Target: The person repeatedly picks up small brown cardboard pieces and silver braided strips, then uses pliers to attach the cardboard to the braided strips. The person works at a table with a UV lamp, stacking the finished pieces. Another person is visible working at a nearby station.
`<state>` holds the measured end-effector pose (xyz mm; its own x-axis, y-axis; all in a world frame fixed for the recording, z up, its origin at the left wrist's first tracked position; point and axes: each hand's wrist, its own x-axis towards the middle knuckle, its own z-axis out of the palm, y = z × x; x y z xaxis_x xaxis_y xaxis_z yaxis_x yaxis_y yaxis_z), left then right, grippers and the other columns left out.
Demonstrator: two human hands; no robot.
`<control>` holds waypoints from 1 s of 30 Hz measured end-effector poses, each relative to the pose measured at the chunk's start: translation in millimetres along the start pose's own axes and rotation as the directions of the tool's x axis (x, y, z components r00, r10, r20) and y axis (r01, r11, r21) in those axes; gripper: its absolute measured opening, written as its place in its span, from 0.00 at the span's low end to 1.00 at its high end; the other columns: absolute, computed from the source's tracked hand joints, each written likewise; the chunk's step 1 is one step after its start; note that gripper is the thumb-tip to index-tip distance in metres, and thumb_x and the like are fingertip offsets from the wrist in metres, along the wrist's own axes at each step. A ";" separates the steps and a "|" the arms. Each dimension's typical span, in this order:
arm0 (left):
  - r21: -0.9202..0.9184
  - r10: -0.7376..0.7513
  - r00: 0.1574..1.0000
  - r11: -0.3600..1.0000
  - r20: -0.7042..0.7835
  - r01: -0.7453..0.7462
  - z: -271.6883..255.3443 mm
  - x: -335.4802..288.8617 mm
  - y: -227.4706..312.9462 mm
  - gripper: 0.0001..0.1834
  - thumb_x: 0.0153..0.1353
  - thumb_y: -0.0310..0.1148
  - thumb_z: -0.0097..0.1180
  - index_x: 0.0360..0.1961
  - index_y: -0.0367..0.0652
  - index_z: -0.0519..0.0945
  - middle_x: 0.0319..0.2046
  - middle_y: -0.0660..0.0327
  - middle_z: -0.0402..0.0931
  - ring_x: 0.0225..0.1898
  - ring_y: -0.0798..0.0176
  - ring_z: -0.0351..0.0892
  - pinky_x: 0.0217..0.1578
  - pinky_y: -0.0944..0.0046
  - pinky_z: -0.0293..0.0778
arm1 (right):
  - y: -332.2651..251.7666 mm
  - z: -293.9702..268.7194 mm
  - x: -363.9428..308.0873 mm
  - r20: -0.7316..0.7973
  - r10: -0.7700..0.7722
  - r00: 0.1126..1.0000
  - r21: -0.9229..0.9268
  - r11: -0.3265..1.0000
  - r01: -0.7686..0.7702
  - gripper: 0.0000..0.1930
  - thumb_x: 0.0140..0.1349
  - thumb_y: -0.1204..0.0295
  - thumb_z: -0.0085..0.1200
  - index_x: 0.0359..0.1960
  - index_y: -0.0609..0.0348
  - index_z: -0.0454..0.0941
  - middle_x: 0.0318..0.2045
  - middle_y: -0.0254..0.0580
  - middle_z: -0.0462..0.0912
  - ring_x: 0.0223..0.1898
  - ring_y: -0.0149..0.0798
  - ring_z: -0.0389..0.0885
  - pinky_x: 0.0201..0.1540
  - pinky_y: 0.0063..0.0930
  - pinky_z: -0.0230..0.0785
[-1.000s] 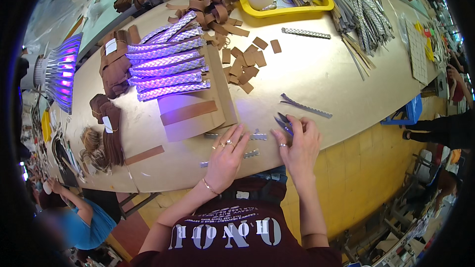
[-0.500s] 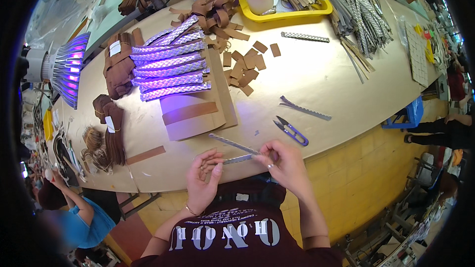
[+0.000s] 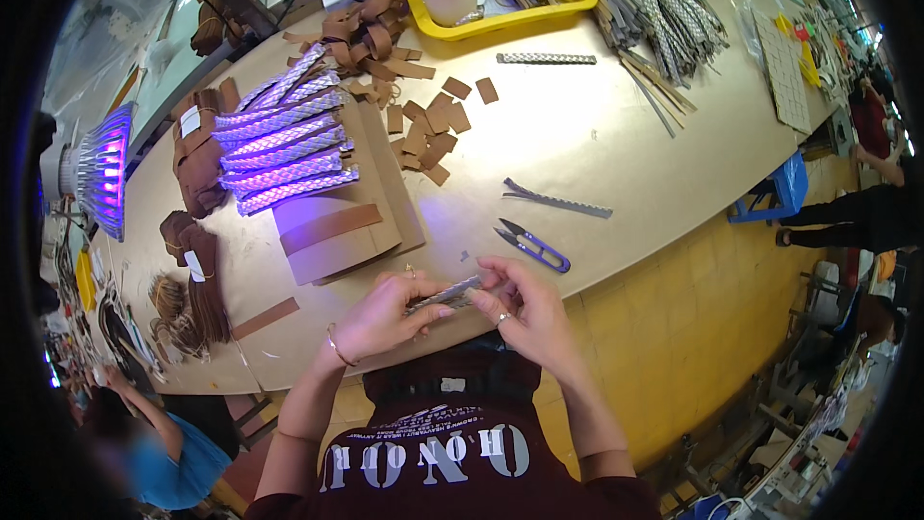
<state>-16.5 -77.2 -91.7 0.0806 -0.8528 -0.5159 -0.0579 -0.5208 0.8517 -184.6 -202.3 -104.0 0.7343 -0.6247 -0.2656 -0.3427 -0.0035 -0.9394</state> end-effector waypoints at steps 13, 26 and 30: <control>0.680 0.363 0.861 0.733 -0.356 -0.027 75.3 -8.8 -39.5 0.38 0.57 0.39 0.62 0.64 0.31 0.62 0.67 0.41 0.55 0.67 0.40 0.57 0.65 0.45 0.56 | -3.5 21.6 13.1 -0.144 -0.103 0.984 -0.485 0.874 0.021 0.10 0.57 0.72 0.63 0.37 0.63 0.78 0.25 0.38 0.75 0.22 0.31 0.72 0.23 0.26 0.63; 0.726 0.390 0.785 0.679 -0.482 0.109 95.0 5.1 -42.0 0.40 0.56 0.51 0.59 0.65 0.39 0.65 0.65 0.46 0.58 0.66 0.43 0.57 0.65 0.46 0.54 | 2.7 23.0 19.4 -0.194 -0.127 0.973 -0.489 0.872 0.016 0.07 0.58 0.76 0.61 0.36 0.64 0.77 0.28 0.40 0.77 0.20 0.29 0.69 0.23 0.24 0.62; 0.727 0.375 0.788 0.674 -0.488 0.130 96.1 6.6 -41.1 0.38 0.56 0.51 0.59 0.64 0.45 0.67 0.65 0.46 0.59 0.66 0.44 0.57 0.65 0.46 0.54 | -1.1 25.0 17.3 -0.250 -0.046 0.967 -0.436 0.897 -0.070 0.07 0.57 0.77 0.62 0.35 0.64 0.78 0.27 0.38 0.77 0.19 0.28 0.69 0.23 0.23 0.62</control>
<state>-109.2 -65.1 -138.9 0.5279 -0.8483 -0.0425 -0.7523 -0.4902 0.4403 -156.9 -193.6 -113.0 0.5799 -0.7989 -0.1595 -0.6142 -0.3001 -0.7299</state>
